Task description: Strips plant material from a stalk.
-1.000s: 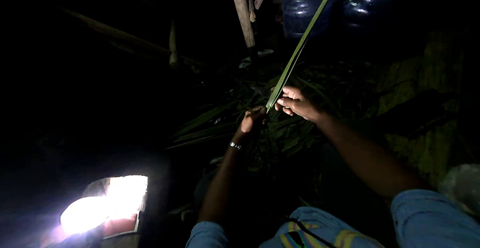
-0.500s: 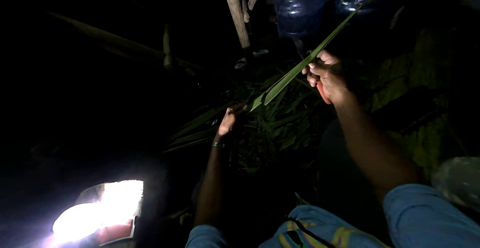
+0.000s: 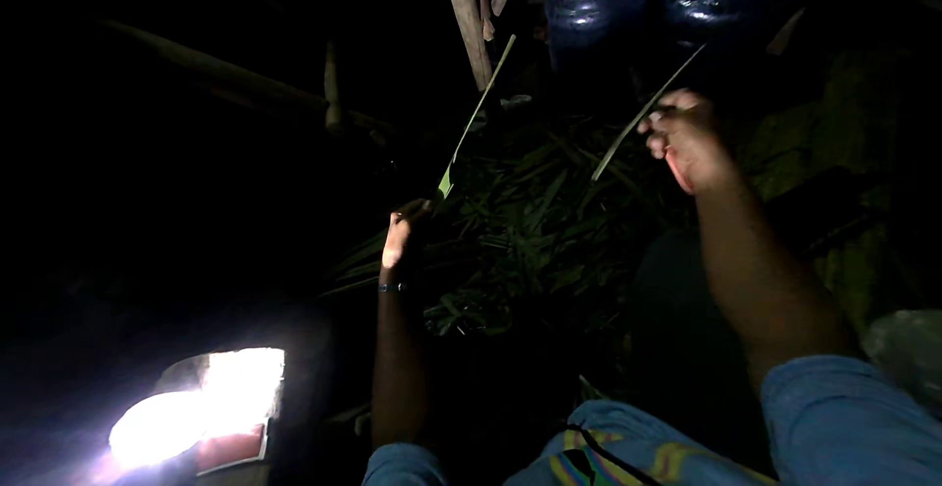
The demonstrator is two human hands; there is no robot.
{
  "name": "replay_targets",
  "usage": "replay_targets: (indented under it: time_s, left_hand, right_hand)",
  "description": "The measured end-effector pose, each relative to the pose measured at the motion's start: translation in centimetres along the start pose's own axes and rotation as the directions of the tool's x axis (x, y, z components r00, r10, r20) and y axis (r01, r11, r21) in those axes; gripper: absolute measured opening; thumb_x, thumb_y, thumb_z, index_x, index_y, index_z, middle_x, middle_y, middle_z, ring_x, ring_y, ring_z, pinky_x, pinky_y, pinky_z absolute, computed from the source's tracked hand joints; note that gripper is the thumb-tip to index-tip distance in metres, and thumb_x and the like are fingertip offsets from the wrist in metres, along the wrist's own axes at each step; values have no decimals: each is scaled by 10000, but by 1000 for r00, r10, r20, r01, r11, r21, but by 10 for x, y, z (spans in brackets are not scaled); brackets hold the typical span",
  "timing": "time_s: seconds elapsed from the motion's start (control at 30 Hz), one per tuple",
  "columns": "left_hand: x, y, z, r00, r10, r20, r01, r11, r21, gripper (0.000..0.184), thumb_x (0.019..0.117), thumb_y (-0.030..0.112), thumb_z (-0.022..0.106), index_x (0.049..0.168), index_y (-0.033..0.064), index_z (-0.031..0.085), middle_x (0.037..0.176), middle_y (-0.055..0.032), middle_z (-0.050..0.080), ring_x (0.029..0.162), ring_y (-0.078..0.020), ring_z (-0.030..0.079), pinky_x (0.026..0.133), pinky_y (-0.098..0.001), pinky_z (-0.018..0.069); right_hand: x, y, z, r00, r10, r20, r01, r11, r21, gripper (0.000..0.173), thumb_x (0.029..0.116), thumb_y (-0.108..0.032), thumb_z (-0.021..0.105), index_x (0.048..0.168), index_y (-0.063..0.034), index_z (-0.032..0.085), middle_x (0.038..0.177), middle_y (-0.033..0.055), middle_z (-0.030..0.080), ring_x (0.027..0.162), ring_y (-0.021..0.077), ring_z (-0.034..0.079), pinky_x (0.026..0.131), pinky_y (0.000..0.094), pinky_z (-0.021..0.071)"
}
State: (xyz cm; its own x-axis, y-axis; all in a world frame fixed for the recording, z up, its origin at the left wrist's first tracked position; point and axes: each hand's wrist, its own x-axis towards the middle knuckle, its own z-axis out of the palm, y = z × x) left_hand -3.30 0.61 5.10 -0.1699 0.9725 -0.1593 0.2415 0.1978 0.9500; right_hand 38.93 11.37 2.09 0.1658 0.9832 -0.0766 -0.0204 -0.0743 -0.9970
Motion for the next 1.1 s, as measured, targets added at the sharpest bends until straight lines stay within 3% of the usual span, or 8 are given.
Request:
replay_targets:
  time_s: [0.1,0.13,0.2,0.37,0.53,0.67,0.97,1.1]
  left_hand:
    - [5,-6,18,1000,-17,12,16,999,52,217,1077,269,509,1076,127,673,689,41,561,507,-14,471,481,-176,433]
    - [7,-9,26,1000,-9,21,8,998,56,213,1076,264,512,1075,126,674,677,42,547,500,-15,457,476,-175,421]
    - [7,-12,41,997,18,74,-22,998,51,212,1080,249,508,1073,115,672,691,45,551,524,-6,469,499,-168,432]
    - [1,-11,68,970,-10,243,11,1000,-4,206,1067,213,483,1048,119,665,692,59,553,543,-6,483,519,-173,445]
    - [-1,-10,73,933,-75,351,117,988,-100,231,1067,221,448,989,137,649,684,62,572,506,1,472,473,-157,427]
    - [4,-14,74,906,-81,416,136,985,-104,212,1006,171,462,913,161,653,664,78,543,489,11,412,449,-145,361]
    - [4,-16,77,867,-53,496,178,961,-209,200,1002,204,488,869,162,630,606,85,481,478,2,418,457,-155,389]
    - [4,-16,79,853,-109,510,211,967,-146,187,993,150,477,889,143,632,662,70,546,513,0,469,490,-152,432]
  right_hand:
    - [-11,7,22,974,-18,224,107,914,-391,385,1058,-98,497,1429,5,484,994,194,671,708,245,597,660,438,513]
    - [-19,7,31,951,-67,301,186,903,-387,384,1065,-118,490,1426,12,483,966,188,669,709,245,609,661,435,525]
    - [-38,4,52,872,-174,458,291,936,-199,379,1061,-149,469,1406,10,477,864,88,640,561,107,504,507,279,439]
    - [-66,13,98,687,-211,695,212,974,86,435,1039,-92,454,1467,-11,446,854,57,651,513,59,457,452,217,376]
    - [-70,16,109,689,-219,691,135,975,174,388,1037,-50,477,1423,-12,486,844,38,660,499,31,447,440,174,352]
    - [-72,18,106,693,-320,646,227,947,225,364,1034,-63,487,1389,7,520,859,35,664,523,23,461,449,170,359]
    - [-69,14,103,753,-465,465,407,885,226,345,1022,-49,509,1353,32,561,867,10,674,579,-4,500,493,149,389]
    - [-53,10,90,799,-509,321,420,854,307,328,1016,-77,504,1328,8,559,863,-19,668,561,0,496,491,169,415]
